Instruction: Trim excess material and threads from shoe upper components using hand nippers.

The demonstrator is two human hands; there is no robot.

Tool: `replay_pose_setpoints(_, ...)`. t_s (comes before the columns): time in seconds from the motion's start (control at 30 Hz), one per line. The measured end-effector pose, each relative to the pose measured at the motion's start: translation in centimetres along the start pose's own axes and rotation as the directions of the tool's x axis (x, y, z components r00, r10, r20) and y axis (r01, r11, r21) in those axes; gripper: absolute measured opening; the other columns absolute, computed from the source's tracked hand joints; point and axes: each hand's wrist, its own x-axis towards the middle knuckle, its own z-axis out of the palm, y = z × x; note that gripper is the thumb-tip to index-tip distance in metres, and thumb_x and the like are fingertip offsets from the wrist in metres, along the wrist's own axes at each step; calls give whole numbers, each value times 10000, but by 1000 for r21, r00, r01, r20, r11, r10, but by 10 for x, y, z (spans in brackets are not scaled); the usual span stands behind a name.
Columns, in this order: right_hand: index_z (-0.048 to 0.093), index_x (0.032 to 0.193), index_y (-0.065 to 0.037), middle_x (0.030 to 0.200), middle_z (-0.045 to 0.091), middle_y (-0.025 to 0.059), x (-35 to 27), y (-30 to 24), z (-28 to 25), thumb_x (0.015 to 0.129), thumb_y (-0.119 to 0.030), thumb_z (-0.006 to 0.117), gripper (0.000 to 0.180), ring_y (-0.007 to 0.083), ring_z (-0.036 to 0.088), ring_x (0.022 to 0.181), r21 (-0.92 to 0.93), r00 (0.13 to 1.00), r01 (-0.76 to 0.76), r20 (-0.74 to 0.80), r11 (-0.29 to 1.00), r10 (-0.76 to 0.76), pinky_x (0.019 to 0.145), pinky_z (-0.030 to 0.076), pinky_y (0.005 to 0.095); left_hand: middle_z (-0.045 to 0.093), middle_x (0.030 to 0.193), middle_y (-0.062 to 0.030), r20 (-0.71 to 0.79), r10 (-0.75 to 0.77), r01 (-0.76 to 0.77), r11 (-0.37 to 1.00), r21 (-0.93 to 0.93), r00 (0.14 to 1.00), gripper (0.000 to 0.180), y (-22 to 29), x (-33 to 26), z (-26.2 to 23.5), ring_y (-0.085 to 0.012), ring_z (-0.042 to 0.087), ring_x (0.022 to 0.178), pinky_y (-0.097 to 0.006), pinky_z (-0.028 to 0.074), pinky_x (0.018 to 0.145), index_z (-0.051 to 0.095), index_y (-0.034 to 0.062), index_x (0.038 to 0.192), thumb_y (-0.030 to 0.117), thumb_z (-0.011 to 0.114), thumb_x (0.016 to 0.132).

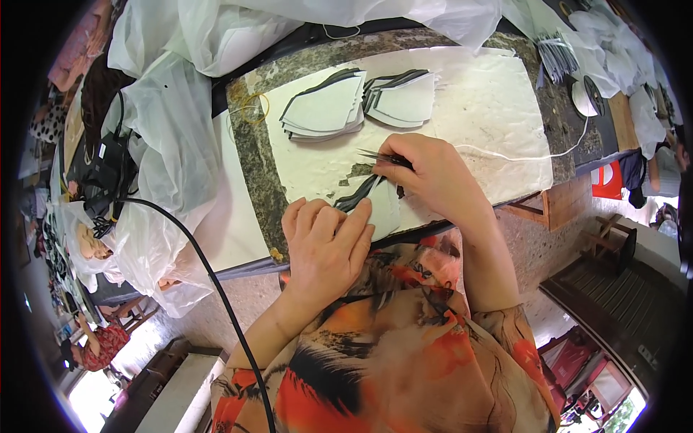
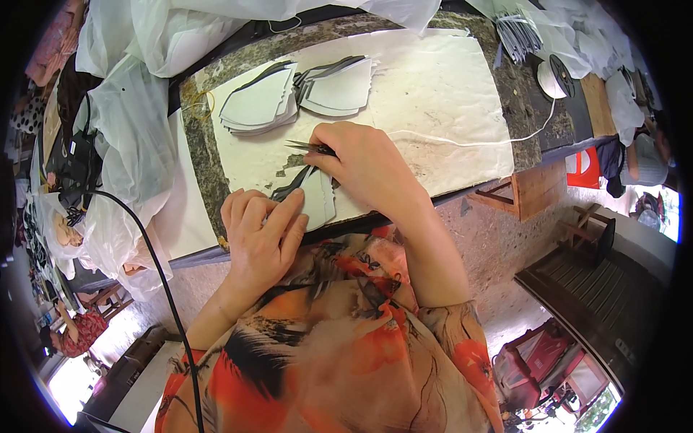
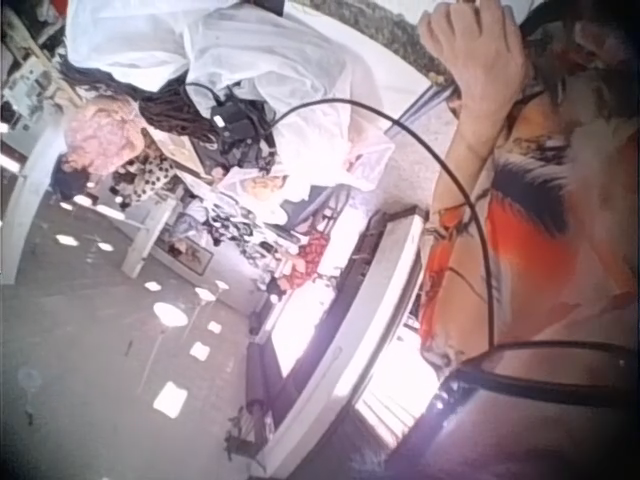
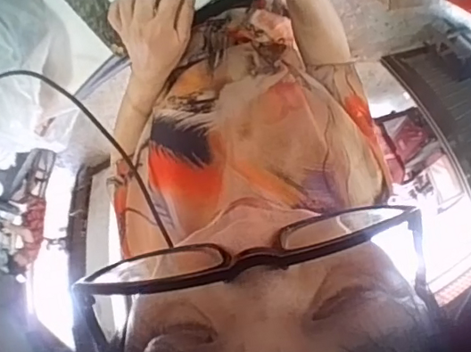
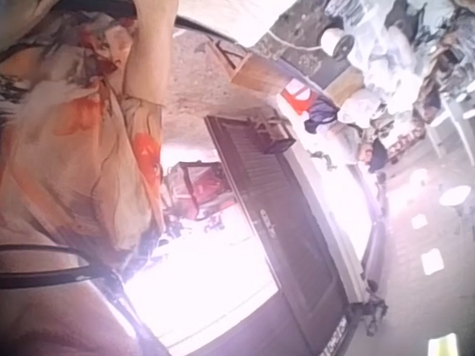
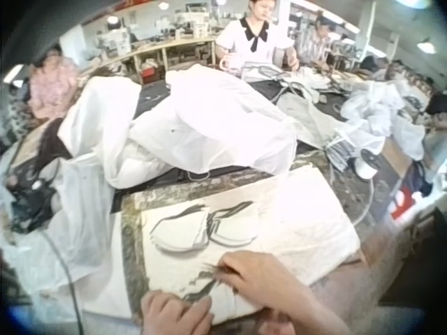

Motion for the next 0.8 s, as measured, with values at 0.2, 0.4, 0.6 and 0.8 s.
replay_pose_setpoints(0.2, 667, 902, -3, 779, 650, 159, -1, 3, -4, 867, -233, 710, 237, 320, 624, 709, 27, 1000, -11, -23, 1000, 11, 657, 481, 389, 497, 834, -36, -12, 22, -22, 1000, 14, 1000, 331, 2, 5, -1, -253, 514, 899, -446, 389, 952, 725, 113, 1134, 158, 752, 807)
replay_pose_setpoints(0.4, 686, 852, -20, 710, 644, 160, -2, -5, -11, 852, -316, 709, 297, 326, 632, 682, -43, 993, -120, 13, 992, 121, 648, 483, 403, 469, 832, -43, 58, -15, 16, 1000, -11, 998, 336, 2, 9, -2, -252, 520, 902, -457, 376, 962, 721, 136, 1147, 167, 717, 813)
replay_pose_setpoints(0.6, 698, 855, -32, 799, 695, 179, -2, -10, -14, 855, -342, 629, 317, 381, 663, 809, -117, 975, -204, 60, 972, 212, 760, 519, 463, 425, 799, -51, 73, -9, 12, 999, -30, 997, 369, 2, 15, -3, -251, 495, 845, -432, 380, 898, 716, 141, 1157, 158, 693, 789)
replay_pose_setpoints(0.8, 697, 850, -34, 788, 691, 185, -7, -4, -5, 856, -334, 621, 310, 383, 668, 811, -120, 971, -235, 17, 965, 239, 755, 524, 465, 421, 802, -58, 105, -17, 19, 1000, -23, 994, 386, 2, 18, -3, -252, 484, 841, -427, 374, 890, 712, 145, 1175, 181, 676, 793)
